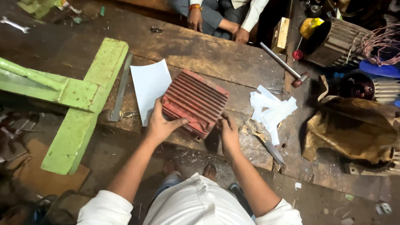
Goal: The person cuts small strips of white insulating paper with scissors and inserts them into the slots of a red motor stator. They repeatedly cut, fold, and push the paper into the stator slots, then use a metal rod to press the paper down. The person works at a wooden workbench in a workshop.
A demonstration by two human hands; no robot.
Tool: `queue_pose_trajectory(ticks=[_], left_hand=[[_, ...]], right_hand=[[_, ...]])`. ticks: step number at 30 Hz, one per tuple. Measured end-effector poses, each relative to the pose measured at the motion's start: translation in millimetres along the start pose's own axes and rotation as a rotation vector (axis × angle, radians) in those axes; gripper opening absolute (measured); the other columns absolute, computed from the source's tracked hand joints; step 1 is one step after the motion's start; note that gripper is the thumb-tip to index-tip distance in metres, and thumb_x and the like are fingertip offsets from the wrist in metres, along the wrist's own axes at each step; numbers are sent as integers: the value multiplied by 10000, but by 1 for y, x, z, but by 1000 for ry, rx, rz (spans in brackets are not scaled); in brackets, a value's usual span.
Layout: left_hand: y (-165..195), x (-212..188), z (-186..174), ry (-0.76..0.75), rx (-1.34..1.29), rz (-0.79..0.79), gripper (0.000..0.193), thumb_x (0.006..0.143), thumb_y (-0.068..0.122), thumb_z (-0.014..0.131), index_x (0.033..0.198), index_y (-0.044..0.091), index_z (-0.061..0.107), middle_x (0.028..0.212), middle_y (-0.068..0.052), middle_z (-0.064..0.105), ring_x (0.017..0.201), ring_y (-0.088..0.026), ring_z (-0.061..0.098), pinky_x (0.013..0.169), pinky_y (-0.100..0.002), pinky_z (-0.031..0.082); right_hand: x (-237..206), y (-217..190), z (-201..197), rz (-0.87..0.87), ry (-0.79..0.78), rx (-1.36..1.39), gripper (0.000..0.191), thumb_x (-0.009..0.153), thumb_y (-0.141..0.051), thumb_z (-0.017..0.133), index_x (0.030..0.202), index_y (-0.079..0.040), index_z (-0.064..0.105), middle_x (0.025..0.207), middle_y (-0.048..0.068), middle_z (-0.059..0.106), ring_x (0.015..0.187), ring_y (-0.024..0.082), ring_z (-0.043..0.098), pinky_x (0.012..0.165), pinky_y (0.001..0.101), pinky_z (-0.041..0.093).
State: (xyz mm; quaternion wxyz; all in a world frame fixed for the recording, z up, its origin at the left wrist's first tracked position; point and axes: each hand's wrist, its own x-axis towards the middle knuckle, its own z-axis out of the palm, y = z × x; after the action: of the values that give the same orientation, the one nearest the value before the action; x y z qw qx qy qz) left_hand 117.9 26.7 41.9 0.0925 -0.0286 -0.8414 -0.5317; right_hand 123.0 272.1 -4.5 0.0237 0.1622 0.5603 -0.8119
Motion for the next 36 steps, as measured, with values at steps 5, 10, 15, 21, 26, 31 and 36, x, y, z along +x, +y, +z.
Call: queue_pose_trajectory(ticks=[5, 10, 15, 21, 26, 31, 36], left_hand=[[9, -15, 10, 124, 149, -150, 1021, 526, 617, 955, 1245, 12, 558, 1136, -227, 715, 1042, -389, 719, 877, -451, 568], [-7, -43, 6, 131, -40, 95, 678, 916, 496, 733, 1308, -19, 532, 1119, -236, 690, 1038, -383, 695, 873, -439, 542], [-65, -9, -17, 93, -404, -126, 264, 1071, 225, 566, 1233, 23, 619, 1095, -194, 724, 1019, -339, 724, 874, -422, 561], [-94, 18, -5, -43, -366, -176, 253, 946, 93, 638, 1192, 36, 654, 1139, -197, 702, 903, -365, 730, 774, -419, 584], [-111, 18, 12, -2, -320, -32, 294, 856, -26, 628, 1145, 17, 660, 1083, -218, 697, 975, -439, 683, 821, -472, 558], [-113, 19, 15, 74, -332, 79, 360, 800, -42, 610, 1159, -21, 632, 1082, -235, 669, 1004, -455, 651, 867, -486, 540], [-110, 19, 7, -17, -270, -3, 322, 841, -21, 623, 1153, 36, 677, 1083, -190, 698, 991, -424, 681, 838, -469, 555]], right_hand=[[3, 22, 3, 61, 137, 61, 448, 1011, -250, 527, 1432, -99, 522, 1214, 83, 674, 1030, 188, 651, 932, 374, 557], [5, 26, -14, 47, 206, 106, 555, 1028, -450, 540, 1458, -106, 472, 1430, 93, 581, 1292, 250, 594, 1084, 408, 510], [-8, 28, -21, -5, 72, -73, 632, 982, -487, 582, 1503, -162, 432, 1513, 30, 509, 1374, 221, 513, 1134, 410, 441], [-14, 24, -30, -402, -275, -710, 569, 1072, -478, 556, 1525, -138, 499, 1516, 38, 557, 1366, 204, 543, 1166, 390, 451], [-17, 19, -44, -703, -288, -1686, 320, 1097, -272, 457, 1393, -250, 577, 1420, 22, 633, 1264, 227, 622, 1083, 362, 499], [-17, 26, -40, -8, 13, -182, 509, 1094, -446, 511, 1469, -102, 480, 1442, 48, 595, 1298, 210, 609, 1118, 406, 482], [-17, 14, -20, -89, -312, -342, 629, 1024, -510, 595, 1482, -92, 491, 1432, 85, 584, 1270, 262, 600, 1070, 448, 508]])
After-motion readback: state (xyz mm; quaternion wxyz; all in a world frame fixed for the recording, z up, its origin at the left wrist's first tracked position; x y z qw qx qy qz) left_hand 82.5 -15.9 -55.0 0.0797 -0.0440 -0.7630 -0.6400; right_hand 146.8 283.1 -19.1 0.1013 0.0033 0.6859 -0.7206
